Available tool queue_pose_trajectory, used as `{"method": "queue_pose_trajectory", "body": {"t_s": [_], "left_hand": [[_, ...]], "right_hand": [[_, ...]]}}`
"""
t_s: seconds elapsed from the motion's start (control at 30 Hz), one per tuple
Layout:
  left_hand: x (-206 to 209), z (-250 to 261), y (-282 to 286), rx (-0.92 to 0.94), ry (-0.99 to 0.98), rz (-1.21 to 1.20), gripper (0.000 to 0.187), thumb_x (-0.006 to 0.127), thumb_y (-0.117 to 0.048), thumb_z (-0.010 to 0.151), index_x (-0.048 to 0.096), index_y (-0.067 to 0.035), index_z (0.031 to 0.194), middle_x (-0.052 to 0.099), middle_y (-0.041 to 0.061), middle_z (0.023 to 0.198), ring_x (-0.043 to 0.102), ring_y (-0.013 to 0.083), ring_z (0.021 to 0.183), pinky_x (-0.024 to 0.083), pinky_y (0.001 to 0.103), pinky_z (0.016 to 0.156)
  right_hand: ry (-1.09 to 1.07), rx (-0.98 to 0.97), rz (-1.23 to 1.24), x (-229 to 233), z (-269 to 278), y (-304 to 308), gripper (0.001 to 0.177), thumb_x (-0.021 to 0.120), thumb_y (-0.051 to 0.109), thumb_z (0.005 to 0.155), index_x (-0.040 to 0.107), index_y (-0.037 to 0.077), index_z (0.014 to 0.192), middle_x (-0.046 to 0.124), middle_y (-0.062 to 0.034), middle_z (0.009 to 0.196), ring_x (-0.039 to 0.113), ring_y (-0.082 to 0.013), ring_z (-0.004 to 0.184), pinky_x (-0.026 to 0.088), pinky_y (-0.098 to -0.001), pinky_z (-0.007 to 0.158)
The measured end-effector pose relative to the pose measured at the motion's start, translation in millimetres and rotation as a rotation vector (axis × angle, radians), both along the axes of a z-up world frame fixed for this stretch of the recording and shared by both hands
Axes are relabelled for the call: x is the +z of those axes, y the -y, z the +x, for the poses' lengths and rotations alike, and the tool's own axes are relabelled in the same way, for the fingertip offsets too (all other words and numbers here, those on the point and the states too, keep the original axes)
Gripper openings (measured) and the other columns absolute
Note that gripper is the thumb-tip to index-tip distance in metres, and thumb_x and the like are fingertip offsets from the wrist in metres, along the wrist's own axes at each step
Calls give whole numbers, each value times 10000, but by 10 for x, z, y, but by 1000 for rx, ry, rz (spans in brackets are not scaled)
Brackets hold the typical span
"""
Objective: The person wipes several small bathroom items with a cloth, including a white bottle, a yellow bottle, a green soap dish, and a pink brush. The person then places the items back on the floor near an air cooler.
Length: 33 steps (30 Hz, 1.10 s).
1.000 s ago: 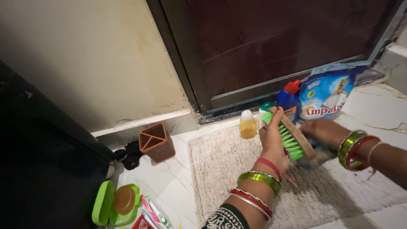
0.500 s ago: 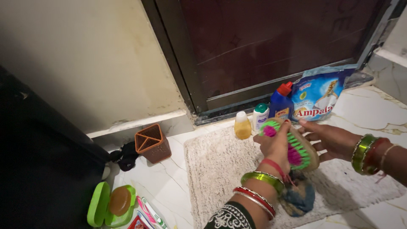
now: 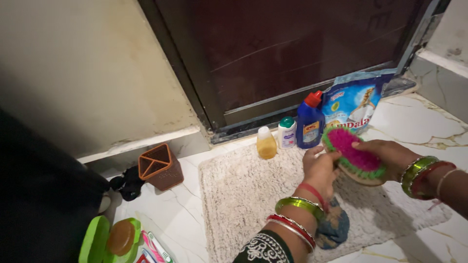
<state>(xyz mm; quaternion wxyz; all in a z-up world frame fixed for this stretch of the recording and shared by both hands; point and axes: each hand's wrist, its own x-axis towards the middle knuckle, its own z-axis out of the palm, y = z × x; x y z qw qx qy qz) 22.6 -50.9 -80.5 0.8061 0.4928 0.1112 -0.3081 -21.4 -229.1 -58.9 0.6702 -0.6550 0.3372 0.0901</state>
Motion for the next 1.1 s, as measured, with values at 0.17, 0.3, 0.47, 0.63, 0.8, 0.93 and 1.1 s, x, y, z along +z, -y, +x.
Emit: {"method": "queue_pose_trajectory", "body": {"t_s": [0.17, 0.3, 0.47, 0.63, 0.8, 0.93, 1.1], "left_hand": [[-76, -54, 234, -26, 59, -22, 502, 692, -28, 872, 527, -144, 1331, 704, 66, 1074, 688, 142, 856, 537, 262, 646], [-128, -101, 394, -70, 59, 40, 473, 685, -54, 884, 536, -159, 1320, 685, 44, 981, 620, 110, 721, 448, 246, 523], [-279, -135, 640, -141, 40, 73, 418, 664, -88, 914, 557, -145, 1314, 656, 27, 905, 515, 109, 628, 362, 264, 469], [-533, -134, 922, -156, 208, -129, 403, 615, -16, 932, 581, 31, 1331, 689, 70, 1071, 656, 129, 878, 522, 268, 702], [-625, -83, 1021, -130, 165, -144, 522, 570, 48, 878, 501, -54, 1386, 637, 89, 1200, 612, 170, 1063, 504, 301, 906], [-571, 15, 990, -169, 152, -75, 541, 590, 20, 897, 502, -64, 1423, 641, 67, 1240, 609, 157, 1097, 482, 301, 949], [-557, 103, 983, -198, 67, -109, 502, 563, -78, 946, 492, -104, 1442, 636, 70, 1268, 598, 171, 1122, 476, 332, 963]], "right_hand": [[-34, 49, -313, -228, -41, 213, 854, 771, 564, 724, 676, -31, 1329, 751, -221, 1141, 694, -315, 957, 527, -421, 779], [-42, 83, -480, -372, -123, 366, 926, 822, 549, 662, 623, -7, 1375, 761, -211, 1160, 731, -295, 997, 564, -407, 870], [-37, 62, -478, -603, -187, 675, 909, 818, 509, 696, 586, -2, 1411, 751, -222, 1190, 724, -309, 1024, 559, -429, 910], [-78, 74, -531, -839, -126, 917, 864, 800, 459, 771, 520, 49, 1477, 740, -232, 1212, 736, -319, 1053, 560, -428, 939], [-37, 69, -570, -878, -82, 895, 811, 771, 434, 800, 497, 120, 1496, 736, -211, 1223, 731, -296, 1058, 556, -416, 933], [-80, 108, -673, -834, 2, 841, 819, 714, 458, 849, 424, 170, 1559, 765, -228, 1217, 771, -319, 1035, 566, -425, 938], [14, 110, -746, -965, 62, 867, 759, 685, 472, 887, 424, 144, 1520, 706, -224, 1264, 718, -307, 1113, 535, -415, 970]]}}
